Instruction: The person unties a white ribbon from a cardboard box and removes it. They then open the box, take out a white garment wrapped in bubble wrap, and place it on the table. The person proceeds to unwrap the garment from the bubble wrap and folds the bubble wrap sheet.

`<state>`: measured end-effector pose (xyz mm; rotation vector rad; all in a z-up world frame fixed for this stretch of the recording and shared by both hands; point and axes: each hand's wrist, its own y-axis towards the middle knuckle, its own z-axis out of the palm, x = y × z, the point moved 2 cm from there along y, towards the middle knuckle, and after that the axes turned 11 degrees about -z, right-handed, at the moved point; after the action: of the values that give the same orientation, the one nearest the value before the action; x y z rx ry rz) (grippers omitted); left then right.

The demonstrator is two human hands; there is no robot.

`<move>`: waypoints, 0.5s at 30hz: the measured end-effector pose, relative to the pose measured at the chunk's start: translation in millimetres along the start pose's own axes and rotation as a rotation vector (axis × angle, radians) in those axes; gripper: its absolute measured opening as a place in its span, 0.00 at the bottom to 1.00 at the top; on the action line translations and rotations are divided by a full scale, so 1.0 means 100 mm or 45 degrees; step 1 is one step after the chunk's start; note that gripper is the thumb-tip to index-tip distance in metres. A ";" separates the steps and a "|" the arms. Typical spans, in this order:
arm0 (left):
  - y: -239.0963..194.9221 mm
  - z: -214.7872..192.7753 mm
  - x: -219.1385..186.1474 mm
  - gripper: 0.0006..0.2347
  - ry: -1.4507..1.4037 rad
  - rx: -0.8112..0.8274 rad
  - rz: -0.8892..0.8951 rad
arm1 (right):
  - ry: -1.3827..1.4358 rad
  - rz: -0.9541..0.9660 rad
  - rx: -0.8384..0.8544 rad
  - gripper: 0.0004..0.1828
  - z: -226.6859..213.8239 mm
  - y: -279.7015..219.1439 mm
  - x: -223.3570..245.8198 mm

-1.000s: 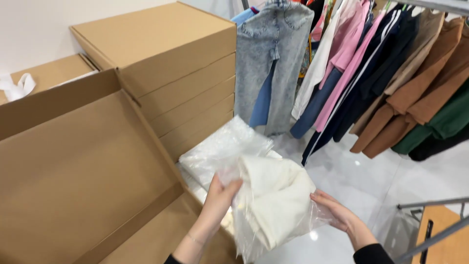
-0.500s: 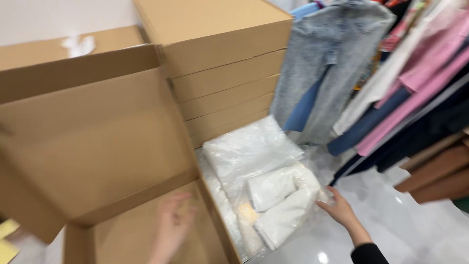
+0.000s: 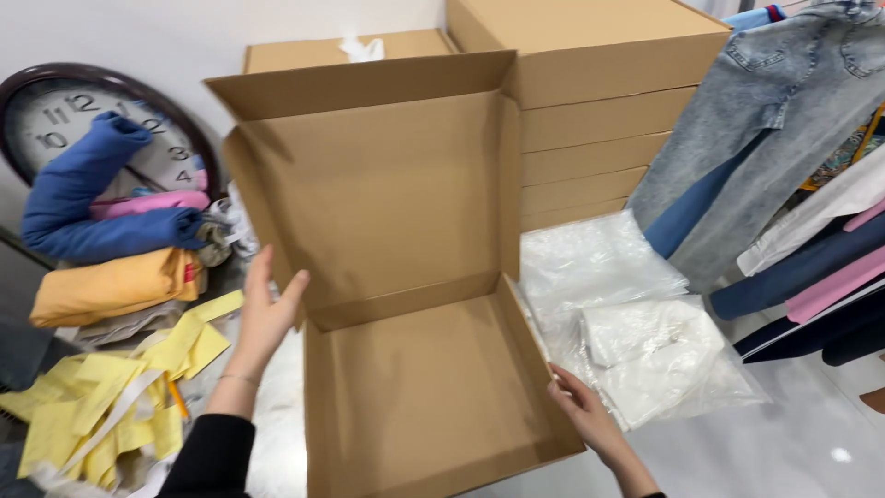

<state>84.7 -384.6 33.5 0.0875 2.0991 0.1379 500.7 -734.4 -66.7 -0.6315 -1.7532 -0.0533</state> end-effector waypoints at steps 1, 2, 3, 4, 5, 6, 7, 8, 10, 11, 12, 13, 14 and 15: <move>-0.01 0.03 0.12 0.34 -0.031 0.015 0.068 | -0.007 -0.022 -0.214 0.28 0.12 0.01 -0.04; -0.02 0.07 0.23 0.32 -0.061 0.031 0.137 | -0.012 -0.043 -0.428 0.24 0.24 0.02 -0.07; -0.20 -0.01 0.10 0.32 -0.068 0.017 0.137 | -0.018 -0.056 -0.422 0.24 0.26 0.07 -0.16; -0.39 -0.06 -0.01 0.32 -0.172 0.121 -0.033 | -0.051 -0.110 -0.454 0.23 0.26 0.13 -0.24; -0.63 -0.13 -0.08 0.31 -0.266 0.232 -0.215 | -0.084 -0.146 -0.478 0.22 0.30 0.11 -0.38; -0.89 -0.34 -0.25 0.31 -0.264 0.227 -0.228 | -0.090 -0.142 -0.466 0.22 0.36 -0.03 -0.21; -1.12 -0.49 -0.41 0.33 -0.426 0.342 -0.499 | 0.096 -0.085 -0.455 0.25 0.40 -0.14 -0.05; -1.36 -0.64 -0.58 0.35 -0.588 0.456 -0.770 | 0.282 -0.028 -0.442 0.28 0.44 -0.25 0.12; -1.55 -0.75 -0.43 0.32 -0.807 0.475 -0.889 | 0.406 -0.046 -0.452 0.33 0.40 -0.39 0.40; -1.68 -0.79 -0.34 0.30 -1.020 0.498 -1.009 | 0.535 -0.055 -0.467 0.38 0.38 -0.49 0.51; -1.81 -0.79 -0.15 0.30 -1.021 0.500 -1.019 | 0.528 -0.048 -0.468 0.38 0.25 -0.49 0.32; -1.94 -0.78 0.04 0.30 -1.113 0.521 -1.150 | 0.725 -0.192 -0.540 0.24 0.12 -0.49 0.14; -2.06 -0.78 0.22 0.32 -1.204 0.542 -1.280 | 0.920 -0.339 -0.609 0.17 -0.02 -0.48 -0.04; -2.19 -0.78 0.26 0.32 -1.200 0.545 -1.287 | 0.919 -0.332 -0.614 0.17 0.01 -0.66 0.19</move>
<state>3.1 -603.1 21.6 -0.5474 1.0080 -0.8078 468.0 -782.7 -30.4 -0.6166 -1.0998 -0.8056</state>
